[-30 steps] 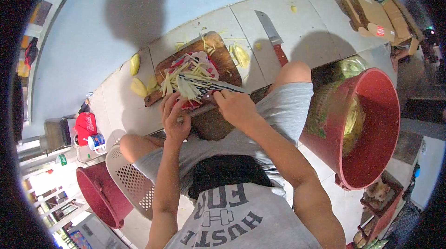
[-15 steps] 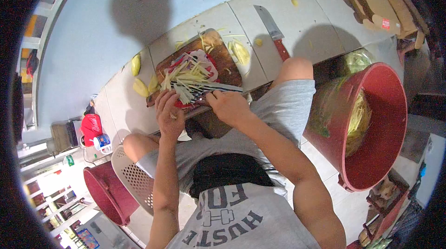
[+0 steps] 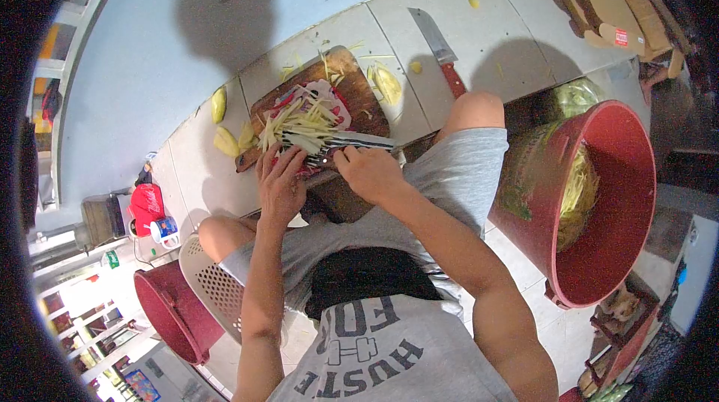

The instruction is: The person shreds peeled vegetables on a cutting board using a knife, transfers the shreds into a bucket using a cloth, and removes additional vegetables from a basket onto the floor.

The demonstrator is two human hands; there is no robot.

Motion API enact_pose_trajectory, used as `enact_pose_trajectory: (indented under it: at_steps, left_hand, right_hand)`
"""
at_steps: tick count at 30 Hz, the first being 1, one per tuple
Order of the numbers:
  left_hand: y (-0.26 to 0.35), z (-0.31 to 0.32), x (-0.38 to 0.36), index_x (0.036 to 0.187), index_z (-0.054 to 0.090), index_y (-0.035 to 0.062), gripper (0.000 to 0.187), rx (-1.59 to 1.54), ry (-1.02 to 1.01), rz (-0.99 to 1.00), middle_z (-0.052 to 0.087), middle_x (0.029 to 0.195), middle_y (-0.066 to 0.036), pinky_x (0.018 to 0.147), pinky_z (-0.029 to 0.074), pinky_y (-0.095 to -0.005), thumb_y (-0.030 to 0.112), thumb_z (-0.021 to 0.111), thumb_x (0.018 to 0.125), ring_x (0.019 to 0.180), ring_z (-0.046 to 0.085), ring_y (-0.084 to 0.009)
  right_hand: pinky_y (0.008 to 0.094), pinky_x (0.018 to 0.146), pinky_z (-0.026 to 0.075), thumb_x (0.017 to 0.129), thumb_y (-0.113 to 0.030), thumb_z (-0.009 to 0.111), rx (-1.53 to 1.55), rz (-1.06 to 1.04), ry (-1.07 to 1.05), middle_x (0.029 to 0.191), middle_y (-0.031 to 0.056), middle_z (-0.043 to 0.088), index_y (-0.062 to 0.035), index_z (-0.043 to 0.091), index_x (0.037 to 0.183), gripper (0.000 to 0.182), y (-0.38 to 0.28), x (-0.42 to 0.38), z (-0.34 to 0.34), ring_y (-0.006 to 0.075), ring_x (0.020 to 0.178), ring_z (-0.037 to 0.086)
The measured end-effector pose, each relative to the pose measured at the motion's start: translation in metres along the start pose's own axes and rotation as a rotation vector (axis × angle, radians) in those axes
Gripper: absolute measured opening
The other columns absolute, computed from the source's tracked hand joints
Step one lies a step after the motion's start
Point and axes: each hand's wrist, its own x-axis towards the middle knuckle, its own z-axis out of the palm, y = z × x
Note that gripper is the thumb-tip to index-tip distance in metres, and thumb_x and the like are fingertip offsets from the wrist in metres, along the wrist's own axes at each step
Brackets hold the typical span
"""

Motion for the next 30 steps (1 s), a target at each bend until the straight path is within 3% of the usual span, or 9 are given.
enact_pose_trajectory:
  at_steps: [5, 11, 15, 18, 20, 23, 24, 26, 30]
  left_hand:
    - [0.007, -0.005, 0.019, 0.131, 0.06, 0.0137, 0.064, 0.152, -0.301, -0.087, 0.054, 0.142, -0.005, 0.115, 0.025, -0.059, 0.004, 0.069, 0.068, 0.141, 0.037, -0.0326]
    - [0.004, -0.008, 0.039, 0.137, 0.058, 0.022, 0.075, 0.231, -0.43, -0.138, 0.047, 0.149, -0.011, 0.115, 0.022, -0.0629, 0.016, 0.079, 0.066, 0.144, 0.032, -0.0359]
    - [0.001, -0.027, 0.047, 0.137, 0.058, 0.0242, 0.075, 0.113, -0.299, -0.225, 0.045, 0.149, -0.014, 0.117, 0.021, -0.0594, 0.017, 0.081, 0.066, 0.144, 0.031, -0.0374]
    - [-0.029, -0.035, 0.041, 0.135, 0.06, 0.0183, 0.065, -0.115, -0.054, -0.353, 0.048, 0.146, -0.019, 0.114, 0.03, -0.0527, 0.016, 0.077, 0.072, 0.138, 0.038, -0.0397]
    - [-0.057, -0.024, 0.025, 0.132, 0.06, 0.0094, 0.056, -0.364, 0.089, -0.767, 0.051, 0.139, -0.024, 0.108, 0.039, -0.0472, 0.014, 0.071, 0.078, 0.128, 0.047, -0.0421]
    - [-0.097, 0.013, -0.005, 0.13, 0.059, 0.0024, 0.052, -0.49, -0.007, -0.987, 0.055, 0.132, -0.026, 0.102, 0.044, -0.046, 0.012, 0.068, 0.08, 0.12, 0.052, -0.0427]
    - [-0.096, 0.017, -0.005, 0.13, 0.059, 0.0024, 0.052, -0.492, -0.005, -0.986, 0.055, 0.132, -0.026, 0.102, 0.044, -0.046, 0.012, 0.068, 0.08, 0.12, 0.052, -0.0427]
    - [-0.088, 0.029, -0.004, 0.131, 0.058, 0.0005, 0.052, -0.099, 0.017, -0.662, 0.055, 0.129, -0.027, 0.105, 0.041, -0.0497, 0.015, 0.067, 0.081, 0.12, 0.051, -0.0442]
    - [-0.103, 0.051, 0.0, 0.131, 0.057, 0.0, 0.055, -0.044, 0.034, -0.64, 0.053, 0.13, -0.029, 0.107, 0.038, -0.0531, 0.02, 0.068, 0.082, 0.123, 0.048, -0.047]
  right_hand:
    - [0.0401, 0.068, 0.059, 0.089, -0.016, 0.056, -0.013, -0.055, 0.026, 0.093, 0.0114, 0.067, -0.0038, 0.06, 0.11, 0.024, -0.002, -0.002, 0.011, 0.027, 0.084, 0.072]
    - [0.0375, 0.061, 0.057, 0.086, -0.016, 0.058, -0.027, -0.096, 0.078, 0.086, 0.0083, 0.064, -0.0058, 0.061, 0.108, 0.024, -0.006, -0.005, 0.012, 0.0239, 0.077, 0.071]
    - [0.0397, 0.065, 0.056, 0.083, -0.018, 0.067, 0.12, -0.043, 0.094, 0.089, 0.0102, 0.064, -0.0064, 0.06, 0.112, 0.032, -0.004, -0.004, 0.008, 0.0284, 0.079, 0.07]
    - [0.0425, 0.069, 0.056, 0.08, -0.018, 0.072, 0.254, 0.057, 0.139, 0.094, 0.0147, 0.064, -0.005, 0.059, 0.114, 0.038, -0.004, -0.002, 0.001, 0.0342, 0.083, 0.069]
    - [0.0443, 0.071, 0.056, 0.079, -0.017, 0.074, 0.295, 0.12, 0.168, 0.096, 0.0174, 0.065, -0.0038, 0.058, 0.115, 0.041, -0.003, 0.006, -0.001, 0.0375, 0.085, 0.068]
    - [0.0481, 0.074, 0.056, 0.081, -0.013, 0.071, 0.33, 0.189, 0.326, 0.099, 0.0213, 0.065, -0.0004, 0.056, 0.112, 0.037, 0.006, 0.038, -0.003, 0.0415, 0.086, 0.066]
    - [0.0477, 0.072, 0.057, 0.082, -0.011, 0.069, 0.284, 0.205, 0.379, 0.097, 0.0212, 0.064, 0.0005, 0.055, 0.108, 0.032, 0.01, 0.049, -0.001, 0.0414, 0.084, 0.067]
    - [0.0473, 0.07, 0.058, 0.082, -0.009, 0.067, 0.229, 0.219, 0.432, 0.094, 0.0211, 0.064, 0.0014, 0.054, 0.104, 0.028, 0.017, 0.069, 0.005, 0.0413, 0.081, 0.068]
    - [0.048, 0.07, 0.057, 0.083, -0.005, 0.062, 0.072, 0.263, 0.389, 0.095, 0.0227, 0.064, 0.0011, 0.053, 0.104, 0.023, 0.024, 0.095, 0.013, 0.0416, 0.081, 0.068]
